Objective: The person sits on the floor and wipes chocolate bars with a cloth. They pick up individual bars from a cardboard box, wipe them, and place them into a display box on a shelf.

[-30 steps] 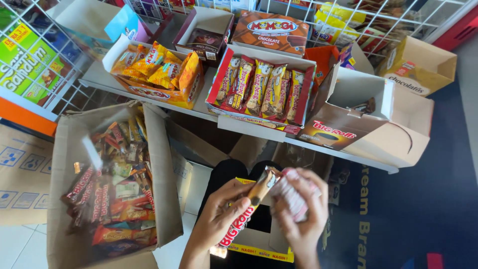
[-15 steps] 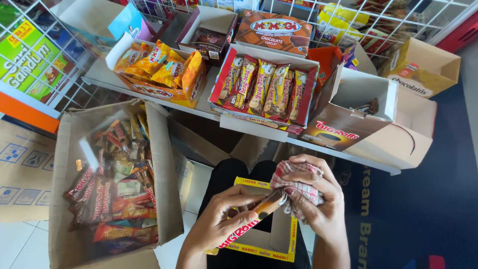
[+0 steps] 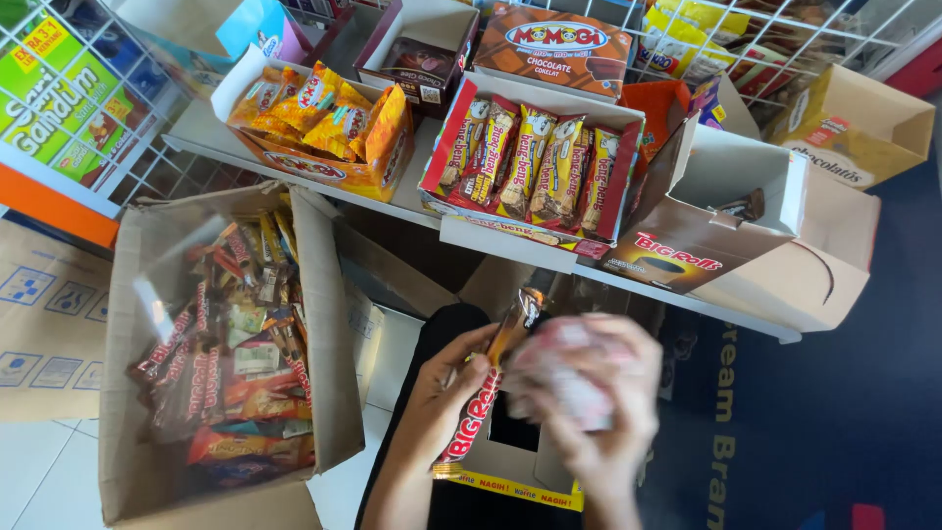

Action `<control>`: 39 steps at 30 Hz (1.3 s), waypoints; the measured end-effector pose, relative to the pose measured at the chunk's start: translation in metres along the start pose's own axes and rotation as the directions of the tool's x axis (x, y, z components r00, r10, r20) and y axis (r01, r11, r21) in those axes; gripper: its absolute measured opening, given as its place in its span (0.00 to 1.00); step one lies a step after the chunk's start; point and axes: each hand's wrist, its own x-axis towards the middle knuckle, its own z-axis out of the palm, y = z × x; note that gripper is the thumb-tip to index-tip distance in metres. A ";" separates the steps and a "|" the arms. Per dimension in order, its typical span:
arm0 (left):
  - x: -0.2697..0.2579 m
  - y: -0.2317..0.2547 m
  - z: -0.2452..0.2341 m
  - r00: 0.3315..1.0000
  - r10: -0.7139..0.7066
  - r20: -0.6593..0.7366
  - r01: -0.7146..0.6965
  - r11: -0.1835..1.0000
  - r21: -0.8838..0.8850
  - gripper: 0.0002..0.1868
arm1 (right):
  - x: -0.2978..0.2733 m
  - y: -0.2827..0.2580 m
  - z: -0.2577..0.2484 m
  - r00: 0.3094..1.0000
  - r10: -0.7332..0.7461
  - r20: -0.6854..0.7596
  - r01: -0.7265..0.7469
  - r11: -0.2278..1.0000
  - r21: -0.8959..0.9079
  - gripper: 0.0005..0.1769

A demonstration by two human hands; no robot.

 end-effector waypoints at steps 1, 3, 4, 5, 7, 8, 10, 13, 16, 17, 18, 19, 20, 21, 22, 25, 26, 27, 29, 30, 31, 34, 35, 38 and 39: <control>0.002 -0.007 -0.003 0.998 0.028 -0.058 -0.032 0.998 -0.060 0.28 | -0.008 -0.003 0.009 0.989 -0.005 0.151 -0.007 0.997 0.076 0.28; 0.007 -0.024 -0.018 0.992 0.053 -0.111 -0.066 0.991 -0.116 0.28 | -0.035 -0.006 0.022 0.956 -0.020 0.292 -0.024 0.989 0.147 0.30; 0.010 -0.034 -0.031 0.984 0.085 -0.158 -0.109 0.983 -0.150 0.28 | -0.055 -0.005 0.026 0.934 0.033 0.357 -0.119 0.968 0.222 0.29; 0.013 -0.043 -0.043 0.972 0.114 -0.206 -0.153 0.971 -0.182 0.28 | -0.075 -0.004 0.030 0.902 0.079 0.424 -0.217 0.933 0.287 0.28; 0.011 -0.029 -0.051 0.964 0.153 -0.217 -0.201 0.955 -0.217 0.29 | -0.094 0.002 0.030 0.873 0.024 0.488 -0.160 0.958 0.239 0.27; 0.010 -0.022 -0.054 0.955 0.191 -0.227 -0.247 0.936 -0.251 0.29 | -0.103 0.005 0.030 0.836 -0.025 0.549 -0.098 0.976 0.193 0.27; 0.008 -0.014 -0.046 0.949 0.171 -0.263 -0.242 0.933 -0.267 0.29 | -0.094 0.011 0.027 0.856 -0.073 0.512 -0.059 0.970 0.237 0.26; 0.004 -0.016 -0.040 0.947 0.129 -0.295 -0.202 0.952 -0.231 0.29 | -0.069 0.005 0.021 0.889 -0.018 0.458 -0.131 0.947 0.292 0.25; 0.004 -0.028 -0.038 0.962 0.101 -0.253 -0.148 0.973 -0.176 0.28 | -0.054 -0.003 0.016 0.892 0.122 0.435 -0.259 0.928 0.270 0.24; 0.004 -0.032 -0.038 0.972 0.092 -0.216 -0.131 0.977 -0.171 0.27 | -0.051 -0.004 0.015 0.891 0.160 0.424 -0.279 0.931 0.234 0.24; 0.005 -0.034 -0.039 0.972 0.094 -0.216 -0.132 0.976 -0.170 0.27 | -0.061 -0.001 0.016 0.892 0.159 0.424 -0.278 0.931 0.235 0.24; 0.005 -0.036 -0.040 0.974 0.099 -0.205 -0.141 0.969 -0.204 0.27 | -0.071 0.003 0.017 0.905 0.131 0.404 -0.243 0.940 0.240 0.25; 0.006 -0.038 -0.041 0.976 0.101 -0.194 -0.146 0.960 -0.238 0.26 | -0.081 0.007 0.018 0.918 0.106 0.383 -0.211 0.947 0.244 0.27; 0.005 -0.032 -0.035 0.976 0.099 -0.194 -0.145 0.961 -0.237 0.26 | -0.086 0.006 0.018 0.918 0.107 0.382 -0.212 0.946 0.244 0.27; 0.004 -0.026 -0.029 0.978 0.100 -0.185 -0.135 0.972 -0.190 0.27 | -0.090 0.004 0.018 0.925 0.117 0.363 -0.217 0.945 0.247 0.33; -0.001 -0.009 -0.005 0.984 0.124 -0.128 -0.134 0.988 -0.071 0.27 | -0.078 0.009 0.014 0.953 0.044 0.301 -0.114 0.969 0.217 0.37; -0.002 -0.003 0.003 0.986 0.150 -0.076 -0.151 0.989 -0.001 0.27 | -0.069 0.012 0.012 0.964 -0.047 0.261 0.000 0.984 0.178 0.36; -0.005 -0.007 0.005 0.987 0.146 -0.074 -0.146 0.989 0.001 0.27 | -0.060 0.014 0.007 0.965 -0.043 0.258 -0.004 0.984 0.177 0.36; -0.005 -0.015 0.009 0.987 0.157 0.025 -0.158 0.983 0.093 0.25 | -0.035 0.020 -0.001 0.993 0.060 0.106 -0.075 0.986 0.147 0.30; -0.007 -0.018 0.012 0.987 0.159 0.029 -0.161 0.983 0.092 0.25 | -0.028 0.019 -0.004 0.993 0.056 0.103 -0.071 0.987 0.146 0.30; -0.008 -0.022 0.014 0.991 0.134 0.030 -0.137 0.981 0.134 0.25 | -0.021 0.018 -0.007 0.990 0.125 0.066 -0.134 0.978 0.161 0.28; -0.009 -0.028 0.020 0.989 0.149 0.024 -0.151 0.970 0.191 0.25 | -0.024 0.018 -0.005 0.984 0.172 0.043 -0.177 0.969 0.170 0.26; -0.009 -0.029 0.022 0.983 0.184 0.012 -0.182 0.962 0.202 0.25 | -0.030 0.018 -0.003 0.986 0.158 0.060 -0.165 0.974 0.158 0.26; -0.004 -0.016 0.030 0.961 0.221 -0.169 -0.189 0.964 0.186 0.27 | -0.083 0.030 0.012 0.961 0.224 0.161 -0.261 0.926 0.273 0.27; -0.002 -0.018 0.021 0.961 0.223 -0.166 -0.191 0.963 0.188 0.27 | -0.090 0.030 0.014 0.962 0.222 0.157 -0.258 0.926 0.275 0.27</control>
